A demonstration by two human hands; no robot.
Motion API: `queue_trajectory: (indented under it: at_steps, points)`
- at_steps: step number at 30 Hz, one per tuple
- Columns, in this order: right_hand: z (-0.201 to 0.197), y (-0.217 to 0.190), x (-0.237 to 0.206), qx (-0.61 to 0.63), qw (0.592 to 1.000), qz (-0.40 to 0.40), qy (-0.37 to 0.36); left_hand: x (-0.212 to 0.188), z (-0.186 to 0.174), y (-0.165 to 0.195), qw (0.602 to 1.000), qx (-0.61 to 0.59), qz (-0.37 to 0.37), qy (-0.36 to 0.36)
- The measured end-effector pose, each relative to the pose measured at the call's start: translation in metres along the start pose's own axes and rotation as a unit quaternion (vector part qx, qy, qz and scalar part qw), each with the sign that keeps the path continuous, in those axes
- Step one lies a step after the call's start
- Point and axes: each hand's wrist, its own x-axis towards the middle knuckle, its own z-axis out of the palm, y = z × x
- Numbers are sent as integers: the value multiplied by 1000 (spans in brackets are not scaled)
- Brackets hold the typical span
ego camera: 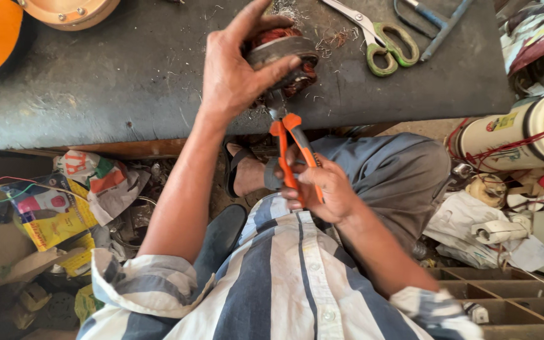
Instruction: The person holds a burned electric motor stator on a workbench and pulls old copper windings out of its slots, using pliers and a screwdriver to pry and cut the wire, working around the stator and turning it as sections of wire are removed.
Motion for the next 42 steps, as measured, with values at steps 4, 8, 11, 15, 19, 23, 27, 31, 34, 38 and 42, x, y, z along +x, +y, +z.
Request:
queue_trajectory:
  at_steps: [4, 8, 11, 15, 19, 23, 27, 31, 34, 38, 42]
  points:
    - [-2, -27, -8, -232, 969, 20, 80, 1, 5, 11, 999, 30, 15, 23]
    - [7, -74, -6, -513, 852, 57, 84, 4, 6, 13, 999, 46, -14, 20]
    - [19, -101, -4, -720, 690, 19, 67, 8, 2, 8, 999, 15, -47, 13]
    - [33, -86, -7, -967, 188, -119, 129, 25, -7, -4, 973, 17, -217, 81]
    - [39, -75, 3, -888, 391, -202, 135, 35, -13, -12, 975, -137, -153, 81]
    - [39, -59, 4, -850, 483, -136, 163, 15, -12, -12, 994, -78, -60, 48]
    - [18, -50, -4, -798, 569, -134, 146, 13, -11, -19, 995, -93, -47, -6]
    - [-15, -49, -31, -654, 749, -54, 90, 14, -12, -22, 995, -86, -39, -10]
    - [-35, -53, -48, -460, 882, -15, 98, 11, -12, -22, 993, -110, -46, -11]
    - [-44, -70, -47, -268, 951, -107, 109, 8, -13, -22, 993, -111, -43, -10]
    - [-38, -94, -29, -125, 984, -116, 47, 8, -12, -15, 997, -76, -34, -4]
